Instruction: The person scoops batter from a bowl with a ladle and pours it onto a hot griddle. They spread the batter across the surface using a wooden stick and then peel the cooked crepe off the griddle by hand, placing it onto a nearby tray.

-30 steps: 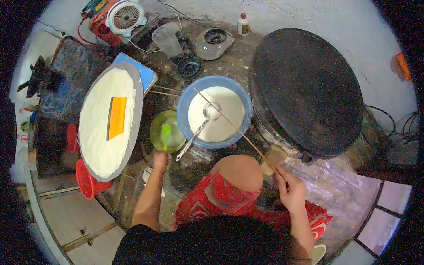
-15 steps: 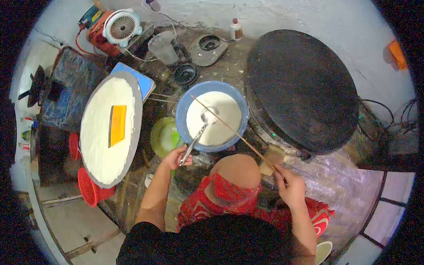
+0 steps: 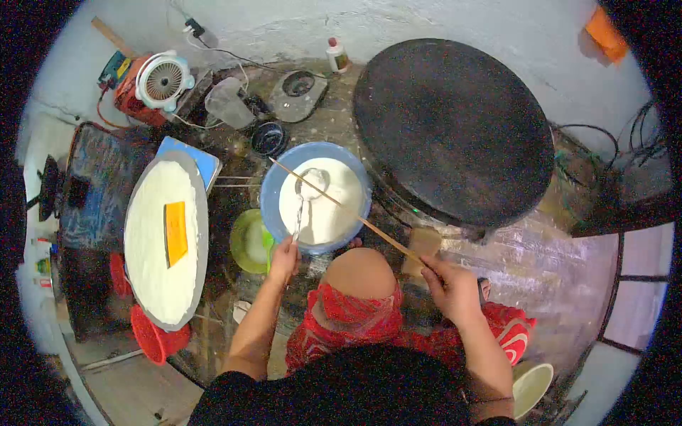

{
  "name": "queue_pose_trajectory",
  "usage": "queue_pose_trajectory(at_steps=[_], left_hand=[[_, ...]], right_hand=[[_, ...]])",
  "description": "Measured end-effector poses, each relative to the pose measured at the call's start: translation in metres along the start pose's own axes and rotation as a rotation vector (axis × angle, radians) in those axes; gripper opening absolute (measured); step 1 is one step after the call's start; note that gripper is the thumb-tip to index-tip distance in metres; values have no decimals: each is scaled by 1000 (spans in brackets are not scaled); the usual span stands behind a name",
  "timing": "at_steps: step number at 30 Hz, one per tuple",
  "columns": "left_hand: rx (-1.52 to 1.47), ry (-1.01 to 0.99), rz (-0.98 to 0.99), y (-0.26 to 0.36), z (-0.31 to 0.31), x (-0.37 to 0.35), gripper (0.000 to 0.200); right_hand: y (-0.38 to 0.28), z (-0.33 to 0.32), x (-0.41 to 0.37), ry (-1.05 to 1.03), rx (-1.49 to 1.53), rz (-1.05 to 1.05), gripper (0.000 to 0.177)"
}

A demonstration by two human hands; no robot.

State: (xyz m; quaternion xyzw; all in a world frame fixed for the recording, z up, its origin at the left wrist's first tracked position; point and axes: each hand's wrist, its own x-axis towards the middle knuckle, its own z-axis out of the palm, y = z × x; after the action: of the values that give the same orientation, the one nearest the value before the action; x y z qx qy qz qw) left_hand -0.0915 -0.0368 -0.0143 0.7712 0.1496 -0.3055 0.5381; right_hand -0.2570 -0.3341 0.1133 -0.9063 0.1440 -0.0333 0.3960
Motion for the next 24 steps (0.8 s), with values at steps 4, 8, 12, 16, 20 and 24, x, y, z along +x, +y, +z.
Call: queue_pose_trajectory(at_steps=[4,8,12,16,20,24], left_hand=[[1176,71,268,-46,-18,17,27],[1190,103,90,4,-39,32,27],[1106,246,159,-47,-12,56,22],[771,75,260,-16,-30,19,24],[974,276,160,-46,-34,29,24],[945,96,265,-16,-9,39,26]], right_hand=[[-3,-3,-3,8,2,-19,23],[4,1,-2,16,-56,-54,25],[0,-3,-5,-37,-27,-20,27],[3,-3,-6,8,31,-28,25],[-2,-11,-8,18,25,-26,24],[10,-7,-10,59,40,-16,23]])
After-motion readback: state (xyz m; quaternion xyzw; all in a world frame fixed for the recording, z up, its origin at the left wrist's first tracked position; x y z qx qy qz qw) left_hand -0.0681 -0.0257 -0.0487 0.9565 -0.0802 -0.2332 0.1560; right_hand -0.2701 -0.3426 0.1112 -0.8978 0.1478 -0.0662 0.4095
